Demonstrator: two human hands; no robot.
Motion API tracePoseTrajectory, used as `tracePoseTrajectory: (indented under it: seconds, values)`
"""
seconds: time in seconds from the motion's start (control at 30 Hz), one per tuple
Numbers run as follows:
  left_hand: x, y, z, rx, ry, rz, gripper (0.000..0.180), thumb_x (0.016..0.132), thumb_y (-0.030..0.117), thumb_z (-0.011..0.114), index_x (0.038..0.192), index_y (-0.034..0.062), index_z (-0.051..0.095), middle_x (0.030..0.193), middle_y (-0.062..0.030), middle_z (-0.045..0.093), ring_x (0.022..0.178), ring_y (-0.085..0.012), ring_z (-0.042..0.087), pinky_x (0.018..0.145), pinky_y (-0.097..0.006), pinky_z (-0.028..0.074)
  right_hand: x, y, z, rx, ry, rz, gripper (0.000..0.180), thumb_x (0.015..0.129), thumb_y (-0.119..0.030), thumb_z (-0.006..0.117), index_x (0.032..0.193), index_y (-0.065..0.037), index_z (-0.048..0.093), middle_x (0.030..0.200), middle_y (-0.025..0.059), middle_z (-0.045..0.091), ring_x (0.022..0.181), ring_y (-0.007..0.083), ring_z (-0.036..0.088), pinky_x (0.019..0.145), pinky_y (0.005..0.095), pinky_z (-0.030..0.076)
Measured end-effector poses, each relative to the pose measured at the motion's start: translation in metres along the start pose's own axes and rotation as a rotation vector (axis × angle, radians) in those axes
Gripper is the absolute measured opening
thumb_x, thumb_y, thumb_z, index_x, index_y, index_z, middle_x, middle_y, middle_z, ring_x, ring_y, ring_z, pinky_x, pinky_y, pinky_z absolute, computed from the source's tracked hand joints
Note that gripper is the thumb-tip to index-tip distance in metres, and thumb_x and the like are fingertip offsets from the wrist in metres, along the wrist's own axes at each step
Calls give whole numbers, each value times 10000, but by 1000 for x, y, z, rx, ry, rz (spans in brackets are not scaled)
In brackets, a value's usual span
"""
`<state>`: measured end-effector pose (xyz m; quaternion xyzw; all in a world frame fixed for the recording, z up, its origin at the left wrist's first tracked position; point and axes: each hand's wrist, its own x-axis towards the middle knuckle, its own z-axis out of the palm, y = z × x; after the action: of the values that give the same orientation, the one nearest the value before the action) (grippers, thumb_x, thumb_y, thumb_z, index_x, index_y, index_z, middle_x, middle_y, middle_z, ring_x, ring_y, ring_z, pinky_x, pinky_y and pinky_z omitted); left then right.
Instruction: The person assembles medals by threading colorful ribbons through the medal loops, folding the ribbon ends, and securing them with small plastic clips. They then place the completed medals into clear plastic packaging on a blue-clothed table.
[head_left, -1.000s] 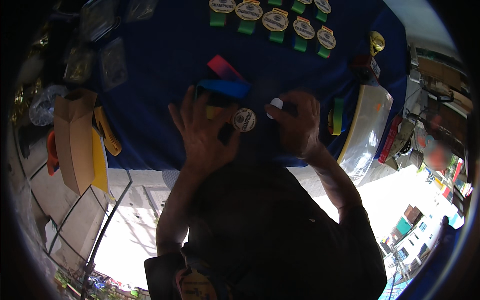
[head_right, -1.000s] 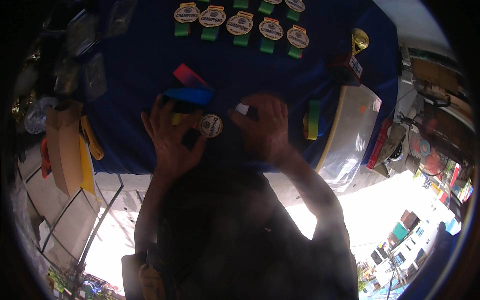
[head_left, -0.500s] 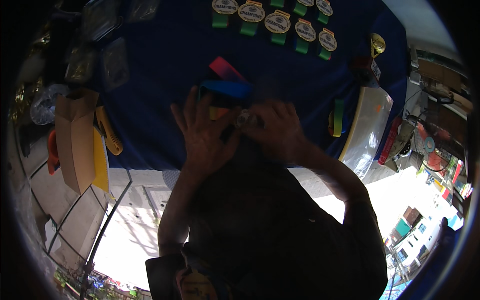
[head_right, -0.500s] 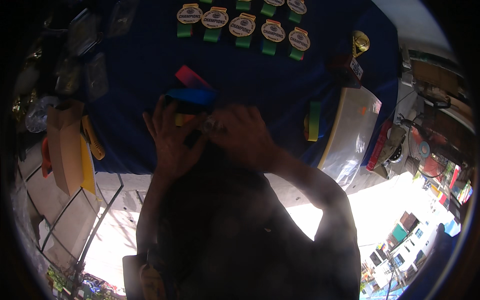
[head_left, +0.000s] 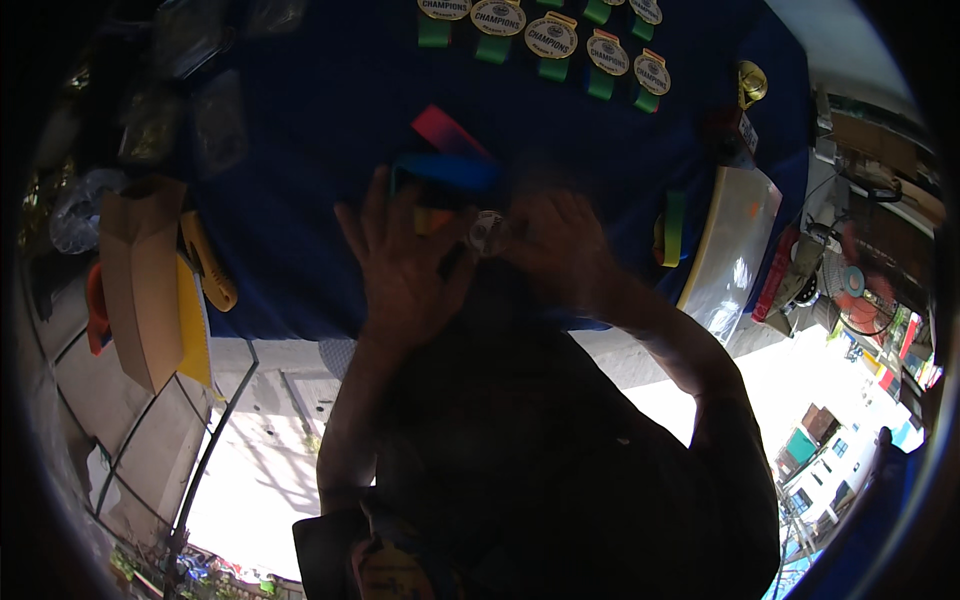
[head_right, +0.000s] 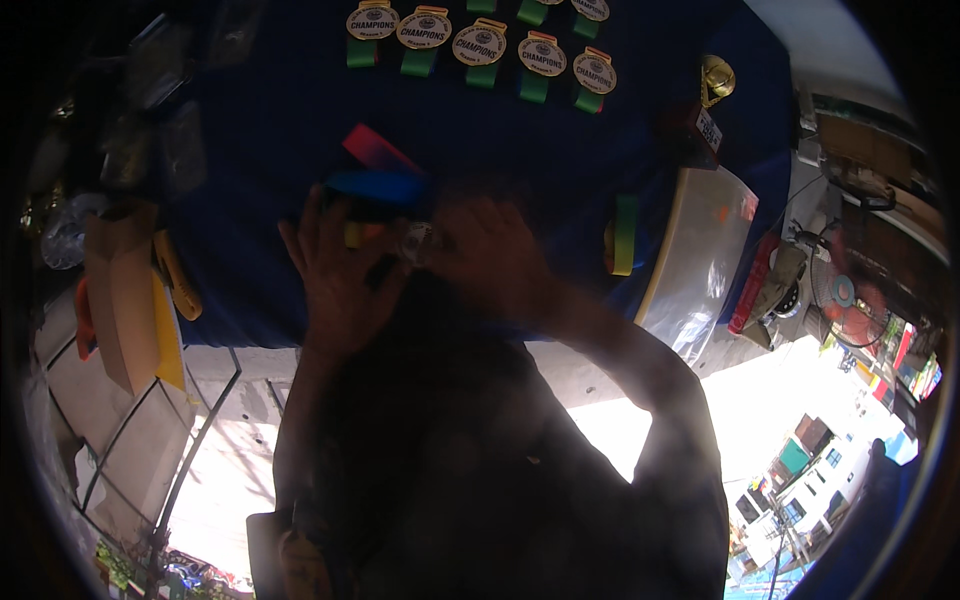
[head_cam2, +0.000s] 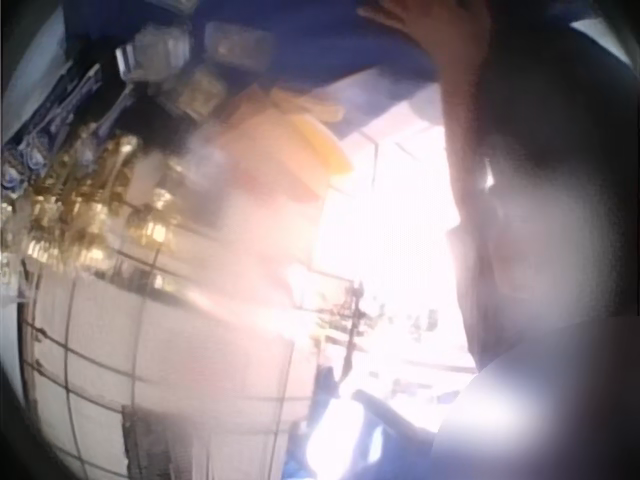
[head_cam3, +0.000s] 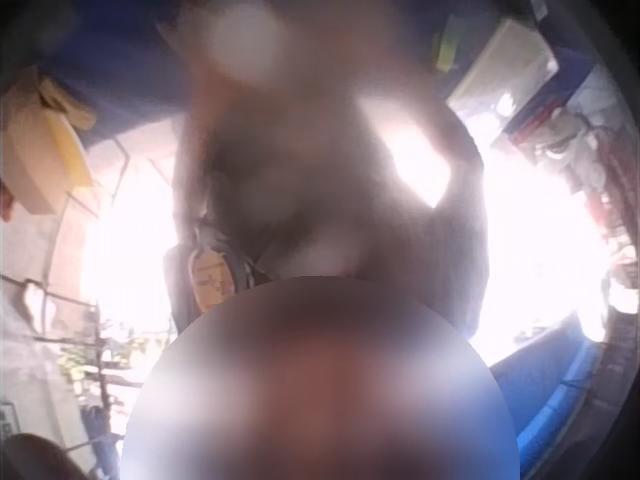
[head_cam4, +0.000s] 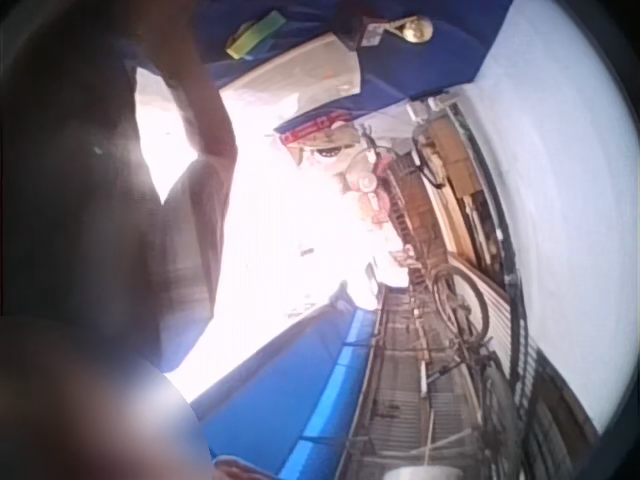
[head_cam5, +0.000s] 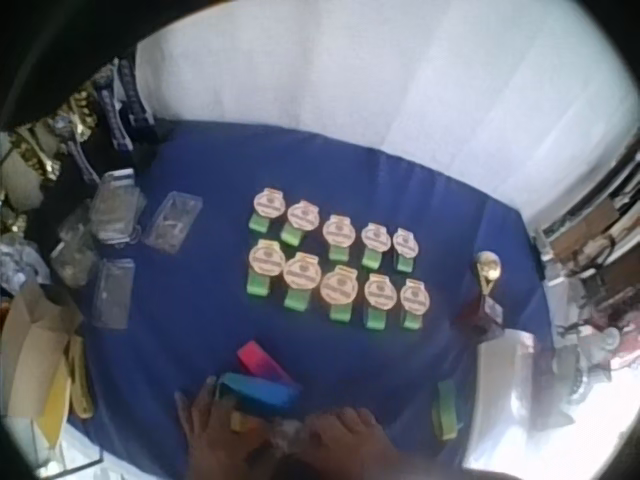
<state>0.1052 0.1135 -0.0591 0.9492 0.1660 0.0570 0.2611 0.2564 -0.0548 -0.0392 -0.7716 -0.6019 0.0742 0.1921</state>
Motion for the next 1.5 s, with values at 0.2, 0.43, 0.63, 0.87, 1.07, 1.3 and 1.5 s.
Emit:
tracePoseTrajectory:
  seconds: [0.2, 0.43, 0.63, 0.87, 1.07, 1.3, 1.5]
  values:
    - [0, -1, 2, -17, 27, 21, 385, 808, 317, 802, 1188, 276, 759, 1488, -177, 449, 1524, -472, 241, 1162, -787, 111, 5, 5, 0, -10, 0, 40, 315, 729, -114, 725, 1027, -212, 757, 1074, 55, 583, 976, 280, 578, 788, 431, 466]
    - [0, -2, 3, 0, 36, 24, 391, 796, 309, 804, 1183, 289, 759, 1477, -181, 451, 1520, -472, 248, 1158, -789, 122, 3, -2, 5, 36, -20, 12, 224, 770, -136, 715, 985, -193, 743, 1077, 71, 591, 992, 286, 582, 795, 445, 474]
    - [2, -1, 2, 2, 41, 32, 422, 782, 304, 809, 1200, 286, 755, 1476, -167, 453, 1515, -468, 262, 1154, -791, 132, 3, 5, -1, -48, 40, 34, 231, 763, -116, 702, 977, -189, 747, 1072, 61, 592, 975, 273, 589, 782, 423, 468]
    - [1, -1, 4, 1, 35, 19, 425, 781, 306, 811, 1202, 287, 759, 1480, -161, 451, 1523, -457, 252, 1163, -786, 125, 5, 4, 1, 24, 68, 30, 243, 752, -97, 701, 973, -178, 765, 1051, 58, 594, 965, 275, 594, 782, 414, 468]
    - [0, -1, 5, 2, 49, 17, 434, 773, 312, 814, 1203, 288, 759, 1482, -165, 451, 1525, -451, 251, 1177, -771, 111, 4, -6, 0, 17, -14, 12, 252, 733, -86, 705, 966, -163, 764, 1070, 70, 595, 984, 285, 591, 822, 423, 475]
    - [1, -2, 5, -8, 54, 14, 435, 773, 324, 814, 1202, 281, 754, 1482, -173, 454, 1525, -451, 250, 1173, -774, 107, 10, -2, -3, -23, -26, 62, 248, 769, -88, 697, 993, -180, 751, 1092, 77, 593, 1011, 297, 591, 827, 435, 479]
    - [0, -3, 6, 9, 58, 30, 434, 768, 321, 818, 1196, 283, 761, 1479, -172, 457, 1522, -454, 254, 1168, -779, 116, 10, -7, 3, 7, -36, 13, 191, 794, -154, 701, 981, -173, 735, 1095, 76, 604, 1021, 291, 595, 808, 425, 473]
